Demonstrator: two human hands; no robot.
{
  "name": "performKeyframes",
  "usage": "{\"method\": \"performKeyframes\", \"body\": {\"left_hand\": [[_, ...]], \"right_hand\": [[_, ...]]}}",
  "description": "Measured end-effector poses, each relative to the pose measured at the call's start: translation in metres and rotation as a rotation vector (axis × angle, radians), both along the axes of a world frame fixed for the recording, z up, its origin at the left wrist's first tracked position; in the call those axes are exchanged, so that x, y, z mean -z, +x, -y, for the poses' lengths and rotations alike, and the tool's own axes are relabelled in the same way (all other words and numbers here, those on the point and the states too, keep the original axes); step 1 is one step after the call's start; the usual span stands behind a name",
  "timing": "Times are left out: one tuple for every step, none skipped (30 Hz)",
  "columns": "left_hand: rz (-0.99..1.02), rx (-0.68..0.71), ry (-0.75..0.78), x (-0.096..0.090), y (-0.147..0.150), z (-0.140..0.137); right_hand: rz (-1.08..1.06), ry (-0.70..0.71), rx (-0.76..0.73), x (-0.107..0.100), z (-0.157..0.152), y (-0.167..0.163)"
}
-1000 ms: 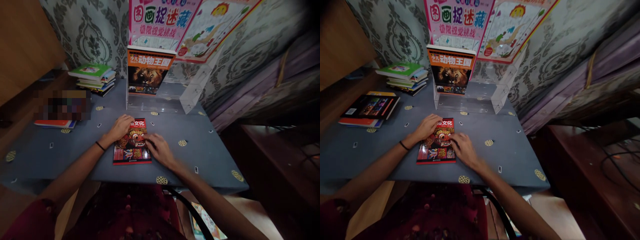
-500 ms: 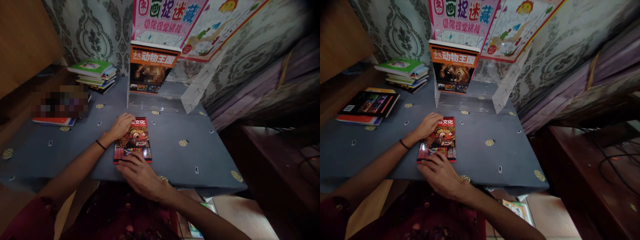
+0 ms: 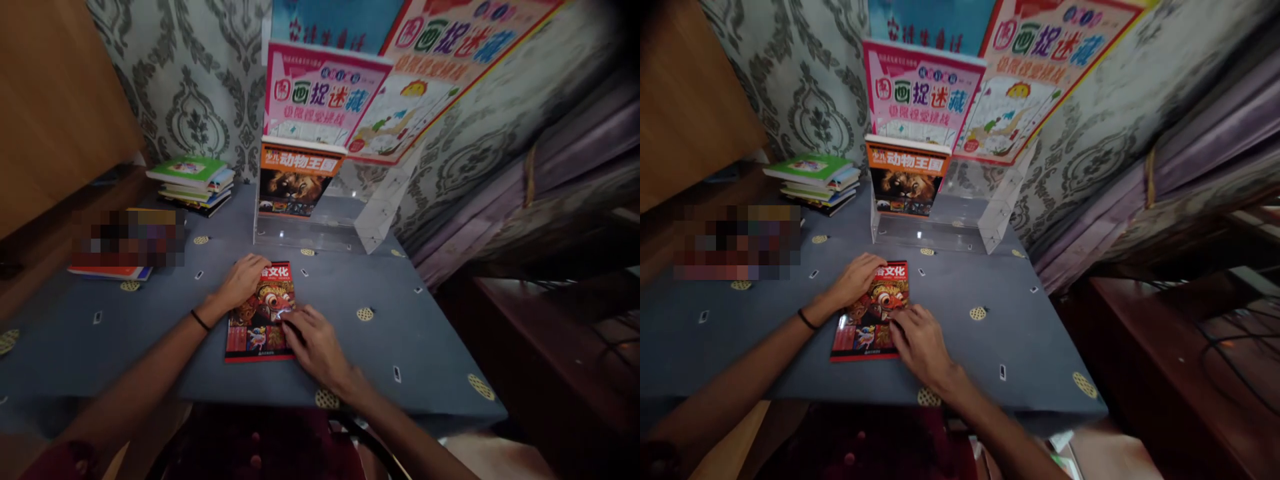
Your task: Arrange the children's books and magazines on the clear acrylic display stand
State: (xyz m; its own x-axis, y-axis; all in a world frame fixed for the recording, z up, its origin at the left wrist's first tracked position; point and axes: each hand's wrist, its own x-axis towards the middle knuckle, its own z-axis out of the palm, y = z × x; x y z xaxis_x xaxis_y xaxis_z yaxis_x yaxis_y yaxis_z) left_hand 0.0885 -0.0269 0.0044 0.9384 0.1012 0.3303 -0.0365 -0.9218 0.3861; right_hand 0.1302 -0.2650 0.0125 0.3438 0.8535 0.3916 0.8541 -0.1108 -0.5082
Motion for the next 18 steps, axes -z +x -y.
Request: {"method": "performKeyframes", "body": {"left_hand": [[-0.001, -0.035, 0.007, 0.0, -0.001, 0.001], [-0.002, -0.082, 0.016, 0.0, -0.002, 0.003], [-0.005, -0.138, 0.029, 0.001, -0.003, 0.004], [-0.012, -0.192, 0.049, 0.001, -0.004, 0.005], [-0.024, -0.234, 0.077, 0.002, -0.005, 0.006], [-0.037, -0.264, 0.11, 0.002, -0.006, 0.007], [-0.053, -0.282, 0.149, 0.002, -0.007, 0.009], [-0.071, -0.288, 0.19, 0.001, -0.007, 0.01], [-0.09, -0.289, 0.228, 0.0, -0.008, 0.011], [-0.11, -0.286, 0.261, -0.002, -0.008, 0.012], [-0.13, -0.285, 0.286, -0.005, -0.008, 0.014], [-0.147, -0.286, 0.304, -0.007, -0.008, 0.015], [-0.16, -0.291, 0.315, -0.01, -0.007, 0.016], [-0.17, -0.3, 0.322, -0.012, -0.007, 0.017], [-0.177, -0.307, 0.326, -0.013, -0.006, 0.018], [-0.18, -0.317, 0.326, -0.014, -0.004, 0.018], [-0.181, -0.328, 0.322, -0.013, -0.003, 0.018], [-0.18, -0.341, 0.313, -0.012, -0.001, 0.017]], "right_hand": [[0.027, -0.024, 0.021, 0.0, -0.007, 0.004], [0.068, -0.051, 0.04, 0.0, -0.015, 0.008], [0.116, -0.081, 0.06, 0.0, -0.023, 0.011], [0.163, -0.109, 0.084, 0.0, -0.031, 0.013], [0.203, -0.133, 0.109, 0.0, -0.038, 0.015], [0.232, -0.154, 0.129, 0.0, -0.045, 0.017], [0.251, -0.169, 0.143, 0.0, -0.051, 0.018], [0.26, -0.178, 0.154, 0.001, -0.056, 0.019], [0.262, -0.183, 0.163, 0.001, -0.06, 0.02], [0.259, -0.184, 0.171, 0.002, -0.063, 0.021], [0.251, -0.183, 0.18, 0.003, -0.066, 0.022], [0.239, -0.179, 0.187, 0.003, -0.068, 0.023], [0.224, -0.175, 0.191, 0.004, -0.069, 0.023], [0.209, -0.171, 0.194, 0.005, -0.07, 0.024], [0.193, -0.168, 0.196, 0.005, -0.069, 0.024], [0.179, -0.164, 0.198, 0.006, -0.069, 0.025], [0.167, -0.161, 0.199, 0.008, -0.069, 0.025], [0.157, -0.158, 0.202, 0.01, -0.068, 0.026]]}}
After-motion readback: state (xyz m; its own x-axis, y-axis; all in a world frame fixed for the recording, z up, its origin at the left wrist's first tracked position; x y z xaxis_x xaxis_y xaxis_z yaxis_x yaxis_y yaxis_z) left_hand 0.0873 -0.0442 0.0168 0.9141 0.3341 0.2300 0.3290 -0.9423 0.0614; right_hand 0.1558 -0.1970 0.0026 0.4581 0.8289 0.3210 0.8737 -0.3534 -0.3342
